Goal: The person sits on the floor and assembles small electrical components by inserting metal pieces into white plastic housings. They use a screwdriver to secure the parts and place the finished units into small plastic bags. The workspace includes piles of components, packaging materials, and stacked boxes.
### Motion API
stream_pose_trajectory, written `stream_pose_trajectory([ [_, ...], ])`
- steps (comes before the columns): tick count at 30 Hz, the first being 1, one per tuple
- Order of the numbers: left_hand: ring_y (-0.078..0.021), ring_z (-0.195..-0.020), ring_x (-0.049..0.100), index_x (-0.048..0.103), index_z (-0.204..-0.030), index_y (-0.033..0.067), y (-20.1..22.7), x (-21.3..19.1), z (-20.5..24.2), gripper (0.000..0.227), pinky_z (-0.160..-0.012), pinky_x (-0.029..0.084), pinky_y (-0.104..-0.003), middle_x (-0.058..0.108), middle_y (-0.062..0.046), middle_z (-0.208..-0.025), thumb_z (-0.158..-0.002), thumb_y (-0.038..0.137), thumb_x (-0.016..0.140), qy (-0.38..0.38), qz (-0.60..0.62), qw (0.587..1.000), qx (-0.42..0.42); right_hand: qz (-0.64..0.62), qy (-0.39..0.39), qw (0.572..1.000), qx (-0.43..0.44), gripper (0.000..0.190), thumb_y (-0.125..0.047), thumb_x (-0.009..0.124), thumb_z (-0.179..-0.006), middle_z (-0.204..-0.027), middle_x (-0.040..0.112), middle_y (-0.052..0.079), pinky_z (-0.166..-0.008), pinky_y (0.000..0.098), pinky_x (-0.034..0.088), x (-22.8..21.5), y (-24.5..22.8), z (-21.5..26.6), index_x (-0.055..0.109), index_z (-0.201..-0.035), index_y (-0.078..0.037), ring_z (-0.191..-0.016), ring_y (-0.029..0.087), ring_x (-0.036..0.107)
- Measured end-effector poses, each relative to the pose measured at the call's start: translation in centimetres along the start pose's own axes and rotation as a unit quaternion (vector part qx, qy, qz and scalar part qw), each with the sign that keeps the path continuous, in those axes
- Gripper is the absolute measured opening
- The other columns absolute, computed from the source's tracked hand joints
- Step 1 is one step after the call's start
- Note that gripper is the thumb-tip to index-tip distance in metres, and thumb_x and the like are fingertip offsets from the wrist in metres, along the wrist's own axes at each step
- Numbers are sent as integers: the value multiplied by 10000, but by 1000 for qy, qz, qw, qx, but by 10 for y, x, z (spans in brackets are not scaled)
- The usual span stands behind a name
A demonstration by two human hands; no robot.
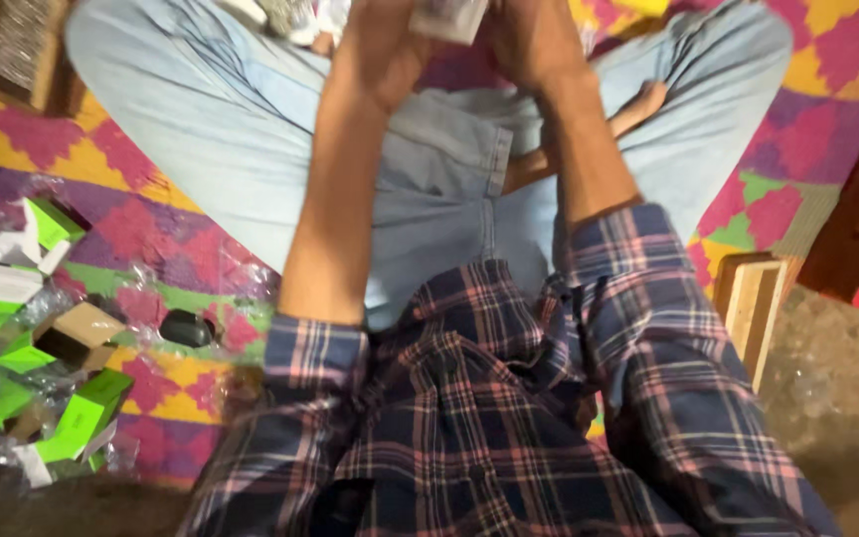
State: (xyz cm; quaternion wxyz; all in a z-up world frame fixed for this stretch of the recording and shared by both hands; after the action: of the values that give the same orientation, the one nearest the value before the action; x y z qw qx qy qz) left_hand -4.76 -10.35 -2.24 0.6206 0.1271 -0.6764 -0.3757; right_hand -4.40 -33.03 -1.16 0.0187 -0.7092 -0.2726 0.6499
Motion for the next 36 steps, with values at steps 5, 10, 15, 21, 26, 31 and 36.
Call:
stream_pose_trajectory([
  [5, -186, -985, 660, 567, -1309, 36, 42, 56, 40, 290, -817, 556, -352, 668, -71, -1108, -1064, 147, 675, 69, 86, 990, 83, -75, 67, 994, 48, 322, -277, 652, -941, -761, 658, 186, -624, 510, 478, -57, -41, -6, 553, -1071, 1, -702, 392, 656],
  [10, -253, -1193, 623, 453, -1498, 30, 51, 67, 41, 547, -1052, 513, -403, 637, -126, -1276, -979, 120, 601, 71, 199, 969, 126, -215, 49, 975, 21, 150, -162, 529, -1156, -832, 600, 211, -691, 457, 486, -128, -125, 31, 546, -1115, -19, -747, 384, 625],
  [15, -382, -1325, 555, 427, -1499, 5, 48, 69, 34, 634, -1092, 495, -528, 577, -156, -1317, -889, 164, 484, 65, 234, 969, 52, -191, 86, 978, 21, 245, -108, 636, -1030, -839, 686, 184, -640, 425, 508, -145, -181, 52, 602, -1265, -48, -737, 370, 689],
  [21, -349, -1305, 606, 489, -1469, -71, 41, 62, 35, 678, -1013, 585, -433, 629, -226, -1410, -878, 259, 439, -28, 119, 992, -11, -132, 159, 979, 4, 209, -118, 805, -954, -960, 719, 143, -696, 396, 531, -135, -171, 48, 696, -1132, -96, -827, 321, 705],
  [26, -246, -1031, 696, 525, -1515, -26, 36, 61, 36, 612, -769, 612, -377, 647, -181, -1274, -1022, 336, 526, 10, -34, 997, -67, -82, 179, 978, -70, 214, -91, 851, -910, -1007, 712, 110, -836, 408, 521, -145, -158, 54, 731, -1087, -98, -954, 321, 653],
  [31, -160, -707, 761, 703, -1250, -13, 36, 78, 43, 745, -469, 462, -260, 785, -94, -920, -972, 629, 446, 93, -154, 971, -159, -112, 151, 980, -67, 294, -60, 841, -811, -989, 734, 62, -786, 387, 516, -146, -150, 55, 760, -1091, -96, -897, 280, 651],
  [36, -162, -611, 722, 780, -1120, 5, 48, 93, 49, 686, -417, 419, -253, 786, -98, -795, -967, 606, 488, 101, -239, 952, -165, -97, 157, 981, -55, 238, -53, 854, -769, -920, 731, 8, -755, 363, 515, -146, -147, 58, 781, -983, -130, -850, 251, 636],
])
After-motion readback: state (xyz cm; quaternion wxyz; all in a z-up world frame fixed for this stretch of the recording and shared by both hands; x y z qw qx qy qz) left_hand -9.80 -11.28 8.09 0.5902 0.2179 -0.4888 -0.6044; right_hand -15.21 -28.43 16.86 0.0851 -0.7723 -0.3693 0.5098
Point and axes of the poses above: each hand's wrist, its own z-axis away from the middle knuckle, its own x-axis out of the palm, y = z × x, the point moved 3 cm from there along -z, towards the middle knuckle
